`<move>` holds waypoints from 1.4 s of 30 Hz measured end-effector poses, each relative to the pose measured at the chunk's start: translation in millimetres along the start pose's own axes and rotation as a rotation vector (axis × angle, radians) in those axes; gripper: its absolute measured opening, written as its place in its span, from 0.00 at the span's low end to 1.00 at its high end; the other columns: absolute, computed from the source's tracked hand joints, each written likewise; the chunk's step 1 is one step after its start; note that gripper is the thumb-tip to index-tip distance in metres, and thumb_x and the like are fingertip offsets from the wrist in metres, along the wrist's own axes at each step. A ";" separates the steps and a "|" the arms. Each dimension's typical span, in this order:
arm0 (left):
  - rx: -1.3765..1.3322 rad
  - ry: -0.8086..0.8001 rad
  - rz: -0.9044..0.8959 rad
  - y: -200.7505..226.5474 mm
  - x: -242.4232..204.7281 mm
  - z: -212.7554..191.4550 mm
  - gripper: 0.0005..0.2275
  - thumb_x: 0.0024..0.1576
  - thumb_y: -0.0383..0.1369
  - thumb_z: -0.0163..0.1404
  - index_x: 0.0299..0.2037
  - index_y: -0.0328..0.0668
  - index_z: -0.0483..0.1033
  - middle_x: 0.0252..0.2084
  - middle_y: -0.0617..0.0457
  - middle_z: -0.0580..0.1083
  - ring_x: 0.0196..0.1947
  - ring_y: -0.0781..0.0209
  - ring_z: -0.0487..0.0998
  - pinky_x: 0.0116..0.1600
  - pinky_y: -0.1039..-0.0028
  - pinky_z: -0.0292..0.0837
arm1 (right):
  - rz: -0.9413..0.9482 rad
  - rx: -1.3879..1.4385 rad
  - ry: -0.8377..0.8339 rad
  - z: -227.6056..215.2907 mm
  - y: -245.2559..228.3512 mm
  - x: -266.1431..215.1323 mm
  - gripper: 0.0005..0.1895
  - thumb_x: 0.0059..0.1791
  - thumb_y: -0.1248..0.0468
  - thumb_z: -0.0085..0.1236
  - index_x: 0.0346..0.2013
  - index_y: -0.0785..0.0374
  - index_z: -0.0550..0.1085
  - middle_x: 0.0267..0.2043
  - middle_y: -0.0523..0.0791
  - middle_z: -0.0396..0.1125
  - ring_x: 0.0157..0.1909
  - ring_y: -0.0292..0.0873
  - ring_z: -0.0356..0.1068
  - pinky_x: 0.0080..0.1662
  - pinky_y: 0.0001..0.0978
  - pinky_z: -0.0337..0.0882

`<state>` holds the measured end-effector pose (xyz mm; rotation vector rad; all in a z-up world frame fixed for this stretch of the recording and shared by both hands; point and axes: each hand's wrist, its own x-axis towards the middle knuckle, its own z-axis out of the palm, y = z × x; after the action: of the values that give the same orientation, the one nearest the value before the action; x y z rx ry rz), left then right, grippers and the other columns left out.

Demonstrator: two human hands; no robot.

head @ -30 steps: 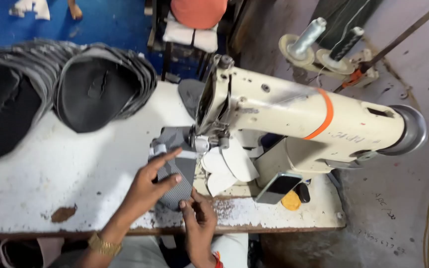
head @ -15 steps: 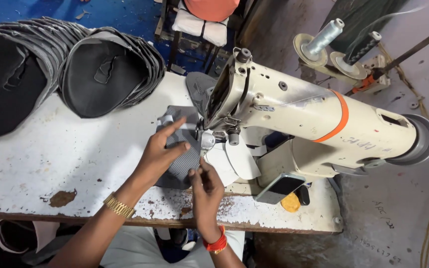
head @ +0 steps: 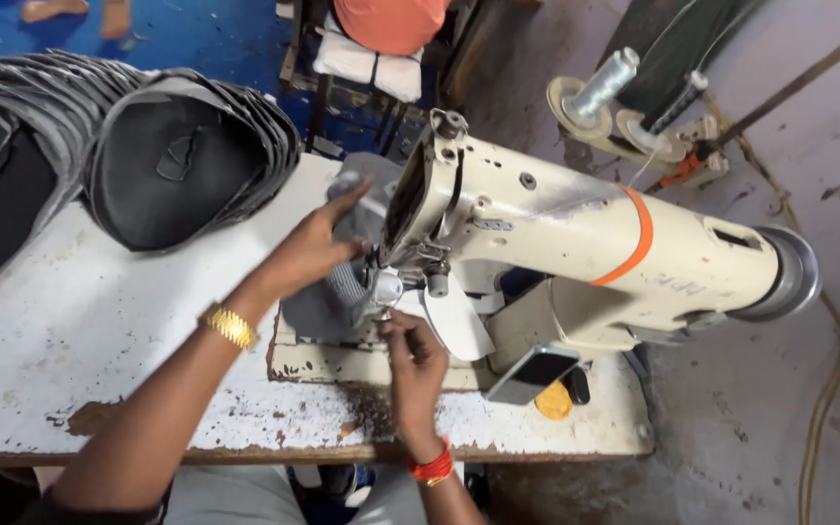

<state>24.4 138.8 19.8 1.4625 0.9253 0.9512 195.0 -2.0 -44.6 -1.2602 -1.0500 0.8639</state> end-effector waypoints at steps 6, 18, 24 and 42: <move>0.268 -0.173 0.149 -10.2 30.3 -1.3 0.35 0.55 0.31 0.58 0.74 0.49 0.54 0.72 0.46 0.62 0.70 0.53 0.63 0.71 0.65 0.59 | -0.219 -0.697 0.123 -60.7 12.0 38.2 0.15 0.49 0.65 0.60 0.49 0.68 0.77 0.49 0.50 0.73 0.50 0.47 0.73 0.51 0.38 0.73; 0.597 1.157 0.316 -131.3 -104.7 -116.3 0.21 0.72 0.35 0.51 0.71 0.38 0.58 0.72 0.41 0.64 0.66 0.47 0.66 0.70 0.53 0.61 | -0.388 -1.126 0.071 -86.0 64.8 52.7 0.24 0.46 0.68 0.58 0.57 0.69 0.71 0.46 0.56 0.68 0.50 0.60 0.66 0.50 0.51 0.67; 0.891 1.600 -0.363 -199.2 -165.7 -308.7 0.40 0.64 0.60 0.49 0.72 0.30 0.58 0.71 0.25 0.54 0.70 0.26 0.51 0.67 0.39 0.46 | -0.338 -0.714 0.203 -90.9 44.7 -6.2 0.08 0.54 0.70 0.55 0.47 0.72 0.73 0.41 0.56 0.70 0.43 0.54 0.70 0.47 0.43 0.70; 1.063 1.274 -0.434 -181.7 -161.1 -298.4 0.33 0.55 0.47 0.66 0.55 0.24 0.64 0.53 0.27 0.68 0.51 0.29 0.73 0.49 0.49 0.72 | -0.205 -0.623 -0.002 -105.3 146.5 -44.4 0.09 0.51 0.66 0.56 0.43 0.69 0.76 0.39 0.56 0.77 0.49 0.48 0.79 0.54 0.41 0.74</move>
<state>-319.6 114.9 -150.8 1.1923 2.8733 1.0590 287.7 -57.7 -195.7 -1.6203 -1.4867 0.3838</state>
